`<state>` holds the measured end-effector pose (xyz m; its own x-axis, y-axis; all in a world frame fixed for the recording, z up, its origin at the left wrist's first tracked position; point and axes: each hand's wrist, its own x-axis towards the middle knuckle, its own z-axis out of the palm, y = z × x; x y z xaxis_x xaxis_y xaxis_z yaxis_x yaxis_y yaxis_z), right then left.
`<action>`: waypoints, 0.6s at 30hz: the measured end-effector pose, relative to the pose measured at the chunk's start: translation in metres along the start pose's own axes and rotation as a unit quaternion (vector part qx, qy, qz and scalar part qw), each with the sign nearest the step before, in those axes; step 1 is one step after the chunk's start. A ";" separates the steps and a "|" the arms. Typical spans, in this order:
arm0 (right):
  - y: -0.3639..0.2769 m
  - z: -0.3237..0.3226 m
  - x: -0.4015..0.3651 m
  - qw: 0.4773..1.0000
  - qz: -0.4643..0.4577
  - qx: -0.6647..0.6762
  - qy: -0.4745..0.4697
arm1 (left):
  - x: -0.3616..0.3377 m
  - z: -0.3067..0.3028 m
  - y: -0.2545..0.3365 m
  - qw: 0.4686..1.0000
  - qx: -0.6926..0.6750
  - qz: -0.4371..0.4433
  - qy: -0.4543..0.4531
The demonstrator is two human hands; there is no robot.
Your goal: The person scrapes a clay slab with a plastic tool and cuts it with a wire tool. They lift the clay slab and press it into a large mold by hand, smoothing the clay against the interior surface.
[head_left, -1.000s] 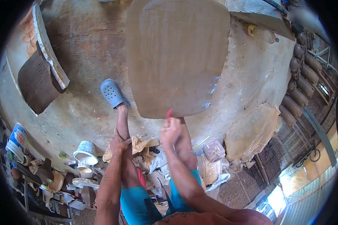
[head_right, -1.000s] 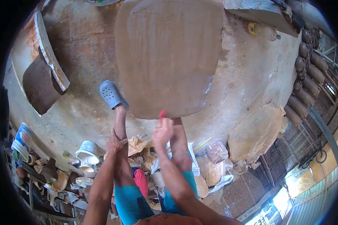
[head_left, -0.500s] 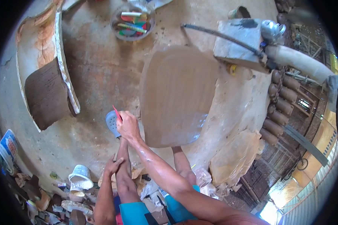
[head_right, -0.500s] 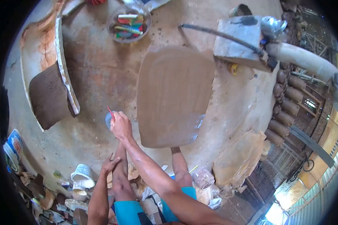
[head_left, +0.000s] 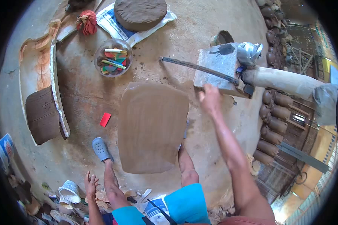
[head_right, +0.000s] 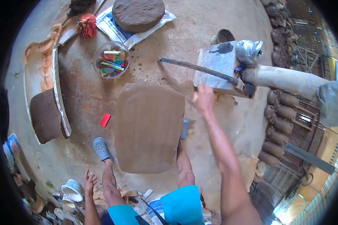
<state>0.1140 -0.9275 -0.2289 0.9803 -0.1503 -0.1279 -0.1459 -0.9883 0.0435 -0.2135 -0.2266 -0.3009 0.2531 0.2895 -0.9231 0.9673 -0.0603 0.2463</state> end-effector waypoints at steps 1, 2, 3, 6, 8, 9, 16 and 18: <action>0.030 -0.001 0.031 0.999 -0.007 -0.052 0.003 | -0.018 0.011 0.003 1.000 -0.003 0.006 0.017; 0.067 0.008 0.067 0.994 -0.043 -0.102 0.023 | -0.037 0.031 0.003 0.998 -0.027 0.032 0.049; 0.098 0.025 0.091 0.985 -0.069 -0.151 0.036 | -0.055 0.049 0.002 0.995 -0.039 0.056 0.079; 0.136 0.024 0.138 0.974 -0.018 -0.154 -0.167 | -0.121 0.142 0.005 0.980 -0.059 0.111 0.154; 0.151 0.029 0.150 0.962 -0.030 -0.144 -0.230 | -0.164 0.245 0.033 0.962 -0.002 0.185 0.202; 0.156 0.029 0.154 0.945 -0.035 -0.144 -0.292 | -0.184 0.301 0.054 0.946 0.077 0.221 0.223; 0.167 0.019 0.042 0.923 0.082 0.103 -0.363 | -0.274 0.593 0.180 0.952 -0.146 0.192 -0.189; 0.175 0.020 -0.022 0.890 0.122 0.273 -0.344 | -0.274 0.630 0.218 0.944 -0.170 0.201 -0.199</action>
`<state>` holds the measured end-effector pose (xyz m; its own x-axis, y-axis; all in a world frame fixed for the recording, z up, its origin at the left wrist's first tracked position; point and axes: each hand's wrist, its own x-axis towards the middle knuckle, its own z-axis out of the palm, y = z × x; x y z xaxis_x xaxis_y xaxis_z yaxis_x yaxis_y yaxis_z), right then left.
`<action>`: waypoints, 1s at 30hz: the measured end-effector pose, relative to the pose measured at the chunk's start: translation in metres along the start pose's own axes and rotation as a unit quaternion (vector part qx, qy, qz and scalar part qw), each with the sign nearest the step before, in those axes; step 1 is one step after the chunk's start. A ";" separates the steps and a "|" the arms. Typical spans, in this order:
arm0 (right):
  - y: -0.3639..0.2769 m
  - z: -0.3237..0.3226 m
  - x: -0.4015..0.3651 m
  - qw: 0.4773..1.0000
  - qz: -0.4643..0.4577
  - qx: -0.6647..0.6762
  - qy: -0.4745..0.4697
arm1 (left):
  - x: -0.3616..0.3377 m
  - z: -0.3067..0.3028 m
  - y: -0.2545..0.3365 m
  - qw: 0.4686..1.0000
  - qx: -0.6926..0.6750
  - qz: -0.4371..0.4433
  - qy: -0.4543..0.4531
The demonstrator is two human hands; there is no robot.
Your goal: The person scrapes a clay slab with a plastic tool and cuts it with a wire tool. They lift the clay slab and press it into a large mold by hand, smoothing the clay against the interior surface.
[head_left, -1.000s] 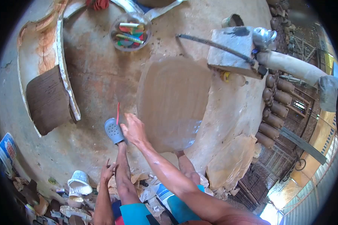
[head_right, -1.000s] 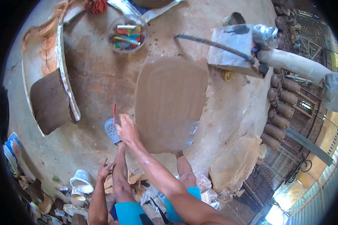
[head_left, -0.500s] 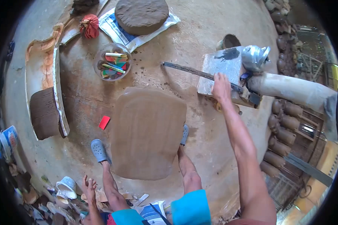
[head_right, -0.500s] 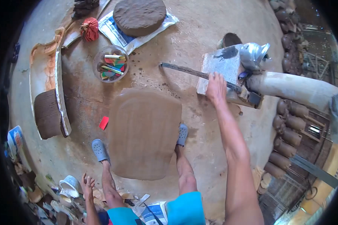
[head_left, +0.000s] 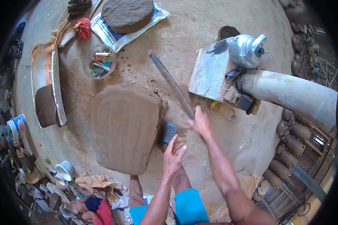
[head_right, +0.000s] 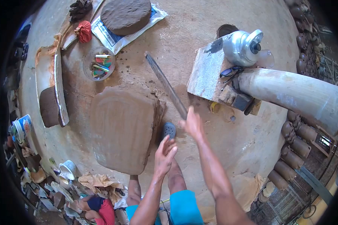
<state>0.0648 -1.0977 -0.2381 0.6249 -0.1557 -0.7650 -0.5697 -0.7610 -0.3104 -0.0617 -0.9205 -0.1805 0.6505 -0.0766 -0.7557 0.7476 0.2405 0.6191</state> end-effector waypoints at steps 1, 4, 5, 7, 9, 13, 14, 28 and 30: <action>0.011 0.013 -0.029 0.998 -0.029 0.039 0.032 | 0.015 0.010 0.013 1.000 -0.002 0.010 0.005; 0.014 0.030 -0.113 0.986 -0.033 0.114 0.113 | 0.083 0.001 0.029 0.995 0.064 0.050 0.062; 0.016 0.031 -0.136 0.983 -0.018 0.137 0.118 | 0.108 -0.005 0.035 0.991 0.084 0.069 0.077; 0.029 0.039 -0.167 0.980 -0.008 0.159 0.121 | 0.144 -0.008 0.070 0.993 0.031 0.081 0.078; 0.046 0.046 -0.193 0.971 -0.034 0.177 0.159 | 0.165 0.004 0.105 0.993 -0.048 0.077 0.075; 0.082 0.064 -0.224 0.968 -0.083 0.152 0.183 | 0.178 0.017 0.113 0.996 -0.034 0.049 0.072; 0.085 0.063 -0.232 0.970 -0.078 0.126 0.191 | 0.174 0.026 0.107 0.991 -0.090 0.053 0.088; 0.126 0.046 -0.278 0.946 0.042 0.298 0.122 | 0.140 0.027 0.050 0.971 -0.201 -0.026 -0.127; 0.134 0.038 -0.277 0.954 0.041 0.282 0.094 | 0.137 0.019 0.049 0.976 -0.175 -0.012 -0.130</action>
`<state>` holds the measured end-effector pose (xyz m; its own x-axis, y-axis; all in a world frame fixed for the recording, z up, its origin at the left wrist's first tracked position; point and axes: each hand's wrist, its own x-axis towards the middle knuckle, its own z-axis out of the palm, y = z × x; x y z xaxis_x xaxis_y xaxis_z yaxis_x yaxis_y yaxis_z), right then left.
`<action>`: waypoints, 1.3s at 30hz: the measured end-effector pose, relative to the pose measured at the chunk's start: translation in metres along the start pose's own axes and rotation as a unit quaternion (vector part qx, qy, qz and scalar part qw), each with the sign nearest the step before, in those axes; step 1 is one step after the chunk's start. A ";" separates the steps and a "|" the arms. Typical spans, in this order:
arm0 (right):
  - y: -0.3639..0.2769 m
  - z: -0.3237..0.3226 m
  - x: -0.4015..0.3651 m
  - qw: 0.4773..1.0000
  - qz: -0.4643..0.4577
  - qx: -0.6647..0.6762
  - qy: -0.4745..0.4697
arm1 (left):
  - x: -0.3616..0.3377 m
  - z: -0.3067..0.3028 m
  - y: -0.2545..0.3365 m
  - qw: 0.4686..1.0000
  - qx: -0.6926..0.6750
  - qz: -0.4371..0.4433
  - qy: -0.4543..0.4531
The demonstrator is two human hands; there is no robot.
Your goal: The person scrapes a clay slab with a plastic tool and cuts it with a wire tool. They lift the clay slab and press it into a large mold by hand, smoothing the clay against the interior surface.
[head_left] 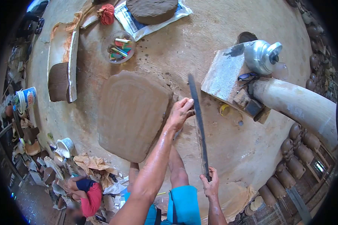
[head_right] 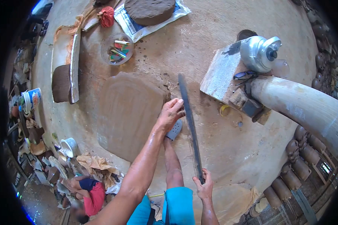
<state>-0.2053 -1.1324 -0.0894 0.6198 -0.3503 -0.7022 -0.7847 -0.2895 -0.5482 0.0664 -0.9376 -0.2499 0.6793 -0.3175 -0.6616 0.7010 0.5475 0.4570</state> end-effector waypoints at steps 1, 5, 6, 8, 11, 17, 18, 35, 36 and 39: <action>0.000 -0.005 0.002 0.999 0.004 -0.014 -0.034 | -0.005 -0.002 0.001 1.000 0.003 0.007 0.002; -0.027 -0.004 0.011 0.997 0.035 0.010 -0.064 | -0.040 0.012 -0.011 0.997 0.078 -0.003 -0.003; -0.038 -0.002 0.016 0.997 0.033 0.007 -0.063 | -0.051 0.016 -0.021 0.997 0.068 -0.037 -0.031; -0.063 -0.001 0.031 0.994 0.083 0.048 -0.052 | -0.075 0.028 -0.062 0.991 0.117 -0.054 -0.037; -0.067 0.001 0.067 0.999 -0.035 0.023 0.034 | -0.127 0.047 -0.144 0.992 0.095 -0.017 -0.087; -0.116 0.000 0.071 0.985 -0.125 -0.047 0.111 | -0.211 0.080 -0.197 0.974 -0.043 -0.173 -0.140; -0.120 0.002 0.066 0.984 -0.128 -0.044 0.112 | -0.212 0.081 -0.193 0.975 -0.044 -0.167 -0.139; -0.154 0.059 0.015 0.831 -0.415 -0.371 -0.007 | -0.236 -0.163 0.214 0.496 0.800 0.335 0.039; -0.156 0.069 0.032 0.825 -0.420 -0.377 -0.023 | -0.223 -0.192 0.217 0.500 0.810 0.307 0.001; -0.169 0.105 0.089 0.852 -0.397 -0.339 -0.035 | -0.189 -0.228 0.233 0.504 0.820 0.272 -0.011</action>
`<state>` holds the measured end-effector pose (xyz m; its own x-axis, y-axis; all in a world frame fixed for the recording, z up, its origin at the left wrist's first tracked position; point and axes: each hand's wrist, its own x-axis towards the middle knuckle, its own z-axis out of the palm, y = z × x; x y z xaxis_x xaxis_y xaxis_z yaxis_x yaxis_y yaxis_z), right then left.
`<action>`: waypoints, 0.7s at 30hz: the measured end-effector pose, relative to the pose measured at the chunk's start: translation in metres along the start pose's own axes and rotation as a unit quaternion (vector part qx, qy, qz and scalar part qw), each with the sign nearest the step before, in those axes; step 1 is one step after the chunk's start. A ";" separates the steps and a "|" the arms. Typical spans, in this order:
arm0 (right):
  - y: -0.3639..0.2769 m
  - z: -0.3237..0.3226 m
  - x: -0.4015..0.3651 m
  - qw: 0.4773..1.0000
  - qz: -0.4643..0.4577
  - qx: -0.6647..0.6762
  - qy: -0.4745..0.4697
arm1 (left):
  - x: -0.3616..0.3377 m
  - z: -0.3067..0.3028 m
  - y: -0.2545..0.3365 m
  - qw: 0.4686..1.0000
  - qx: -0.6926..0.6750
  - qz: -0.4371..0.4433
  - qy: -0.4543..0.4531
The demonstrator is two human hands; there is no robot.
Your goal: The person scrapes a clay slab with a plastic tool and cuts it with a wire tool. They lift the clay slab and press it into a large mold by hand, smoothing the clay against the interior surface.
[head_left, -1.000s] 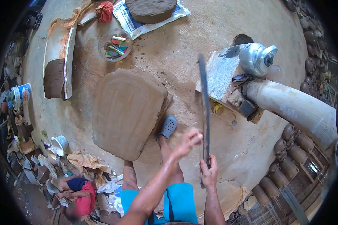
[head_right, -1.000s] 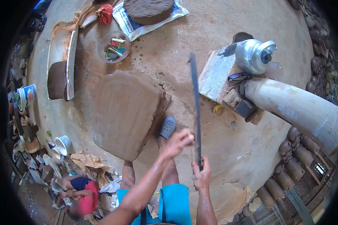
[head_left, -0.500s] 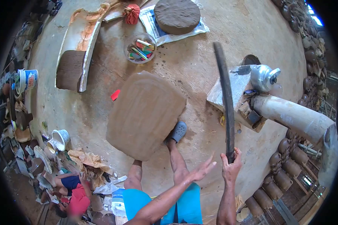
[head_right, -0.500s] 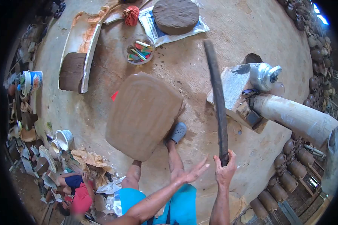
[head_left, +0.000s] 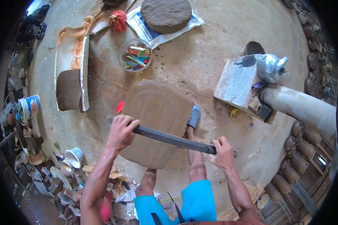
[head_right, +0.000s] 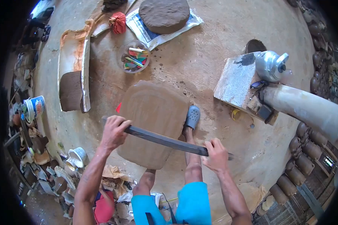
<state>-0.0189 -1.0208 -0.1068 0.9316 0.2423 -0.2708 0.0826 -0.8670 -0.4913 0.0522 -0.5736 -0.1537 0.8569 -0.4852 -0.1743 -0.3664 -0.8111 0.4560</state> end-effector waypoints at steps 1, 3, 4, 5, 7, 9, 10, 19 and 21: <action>0.009 0.010 0.019 1.000 0.010 0.009 -0.008 | 0.010 0.003 -0.007 1.000 0.008 -0.018 0.011; 0.029 0.027 0.043 0.998 0.033 0.025 -0.042 | 0.036 0.017 -0.020 0.999 0.019 -0.048 0.019; 0.045 0.035 0.051 0.998 0.042 0.029 -0.048 | 0.053 0.024 -0.027 0.994 0.038 -0.084 0.054; 0.065 0.047 0.060 0.997 0.053 0.022 -0.052 | 0.068 0.033 -0.034 0.994 0.036 -0.089 0.049; 0.095 0.070 0.073 0.996 0.076 0.005 -0.055 | 0.092 0.048 -0.046 0.994 0.037 -0.104 0.018; 0.108 0.076 0.091 0.994 0.092 0.001 -0.065 | 0.118 0.060 -0.055 0.993 0.049 -0.104 0.003; 0.111 0.078 0.100 0.993 0.101 -0.007 -0.063 | 0.131 0.064 -0.060 0.993 0.064 -0.101 0.002; 0.124 0.113 0.130 0.990 0.135 -0.003 -0.048 | 0.181 0.079 -0.122 0.987 0.151 -0.052 0.018; 0.122 0.119 0.144 0.990 0.135 0.008 -0.031 | 0.177 0.081 -0.135 0.986 0.154 -0.060 0.012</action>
<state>0.0834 -1.0399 -0.3044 0.8952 0.0295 -0.4446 -0.1728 -0.8967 -0.4075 0.2237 -0.5762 -0.3165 0.9078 -0.3743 -0.1892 -0.3509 -0.9250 0.1458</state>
